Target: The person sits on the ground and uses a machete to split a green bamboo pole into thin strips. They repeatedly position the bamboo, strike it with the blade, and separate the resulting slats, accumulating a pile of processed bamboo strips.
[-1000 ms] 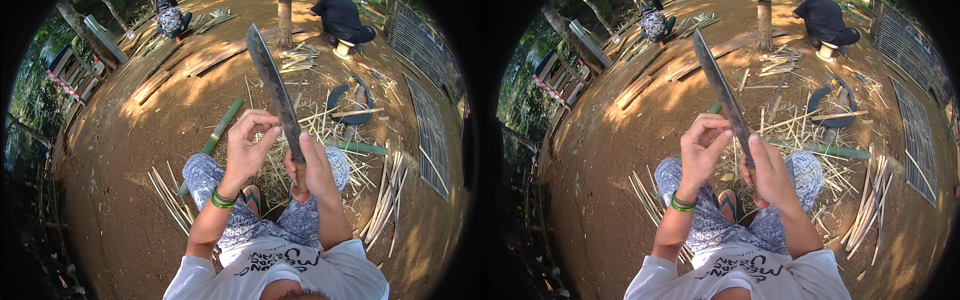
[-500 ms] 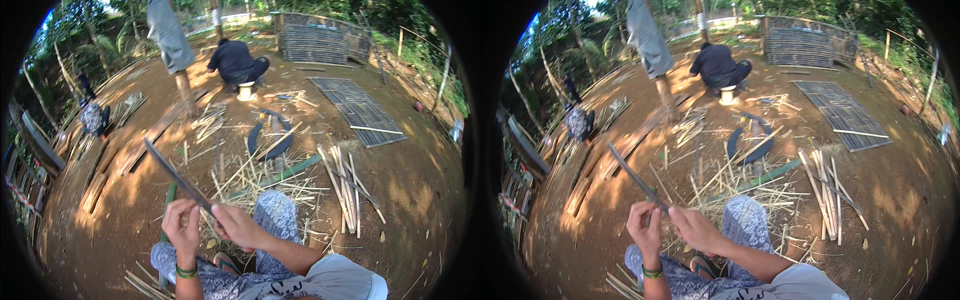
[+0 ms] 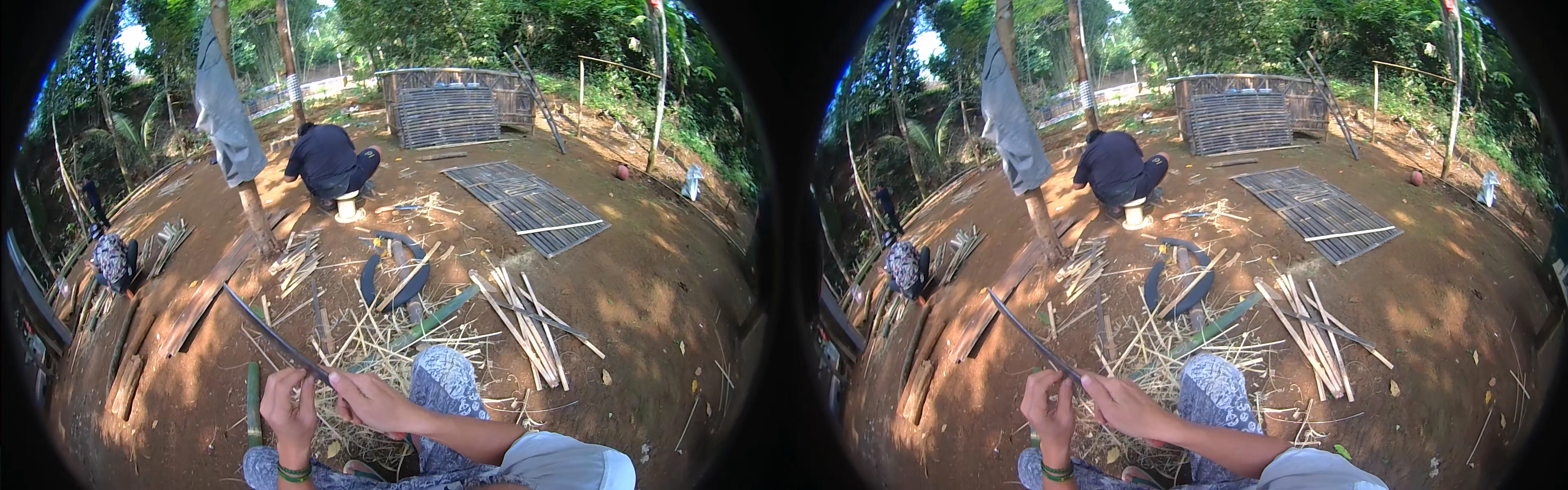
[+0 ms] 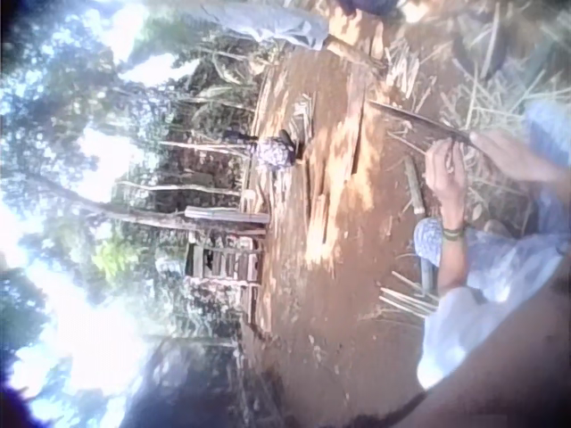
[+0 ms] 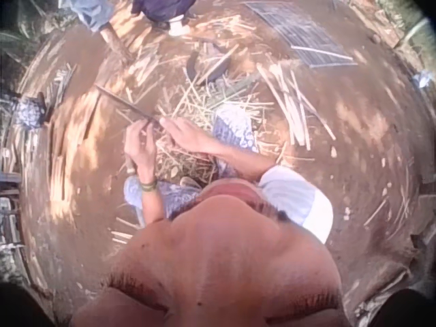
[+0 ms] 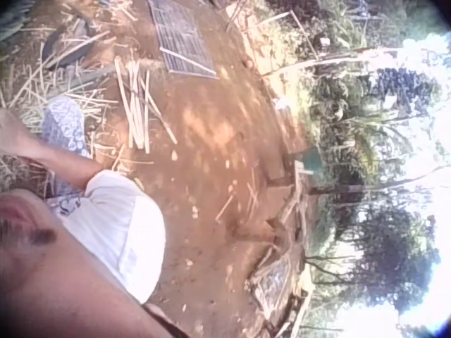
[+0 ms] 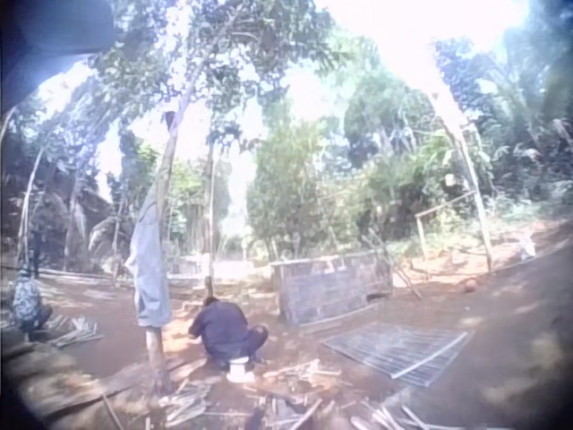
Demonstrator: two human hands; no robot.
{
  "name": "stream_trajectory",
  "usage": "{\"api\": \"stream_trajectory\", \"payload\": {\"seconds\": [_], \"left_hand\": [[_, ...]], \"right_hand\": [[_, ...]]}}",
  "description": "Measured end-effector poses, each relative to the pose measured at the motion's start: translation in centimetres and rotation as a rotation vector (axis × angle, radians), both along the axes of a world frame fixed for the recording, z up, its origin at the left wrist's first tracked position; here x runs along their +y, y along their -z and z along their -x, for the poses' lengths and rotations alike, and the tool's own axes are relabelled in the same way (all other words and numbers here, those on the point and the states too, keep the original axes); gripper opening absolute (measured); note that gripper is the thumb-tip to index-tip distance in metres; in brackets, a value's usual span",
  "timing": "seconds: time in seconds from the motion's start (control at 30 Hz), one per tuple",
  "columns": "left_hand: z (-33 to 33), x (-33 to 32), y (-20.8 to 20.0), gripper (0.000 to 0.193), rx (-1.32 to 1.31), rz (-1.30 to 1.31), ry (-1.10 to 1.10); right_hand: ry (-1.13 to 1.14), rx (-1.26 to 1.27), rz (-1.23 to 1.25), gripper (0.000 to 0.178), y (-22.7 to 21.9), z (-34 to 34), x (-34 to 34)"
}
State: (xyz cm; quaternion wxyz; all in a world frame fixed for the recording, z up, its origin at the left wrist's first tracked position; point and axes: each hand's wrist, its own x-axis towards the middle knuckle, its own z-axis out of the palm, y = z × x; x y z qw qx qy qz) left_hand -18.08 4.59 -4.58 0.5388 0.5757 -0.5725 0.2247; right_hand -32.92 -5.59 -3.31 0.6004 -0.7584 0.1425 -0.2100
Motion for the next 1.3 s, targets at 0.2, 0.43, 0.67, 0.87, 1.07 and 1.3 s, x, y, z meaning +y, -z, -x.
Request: {"api": "stream_trajectory", "payload": {"seconds": [0.2,0.43,0.67,0.87,1.07,1.3], "left_hand": [[-1.5,0.8,0.7,0.023,0.018,-0.007,-0.026],[-2.4,2.7,-0.9,0.024,-0.004,0.028,-0.013],[-2.9,2.8,-0.7,0.023,0.012,0.063,-0.005],[-2.5,2.7,-0.8,0.023,0.004,0.051,-0.036],[-2.5,2.6,-0.7,0.023,-0.012,0.072,-0.033],[-2.6,2.6,-0.7,0.024,-0.023,0.047,-0.044]], "right_hand": [[-0.021,-0.027,-0.030,0.050,0.2,-1.1,1.0],[-0.156,-0.039,-0.210,0.046,-0.5,-2.1,1.7],[-0.143,-0.075,-0.250,0.043,-0.5,-2.7,2.2],[-0.063,-0.134,-0.105,0.051,-0.3,-2.2,2.7],[-0.082,-0.094,-0.062,0.053,-0.3,-2.3,2.8],[-0.095,-0.098,-0.057,0.053,-0.3,-2.3,2.6]]}}
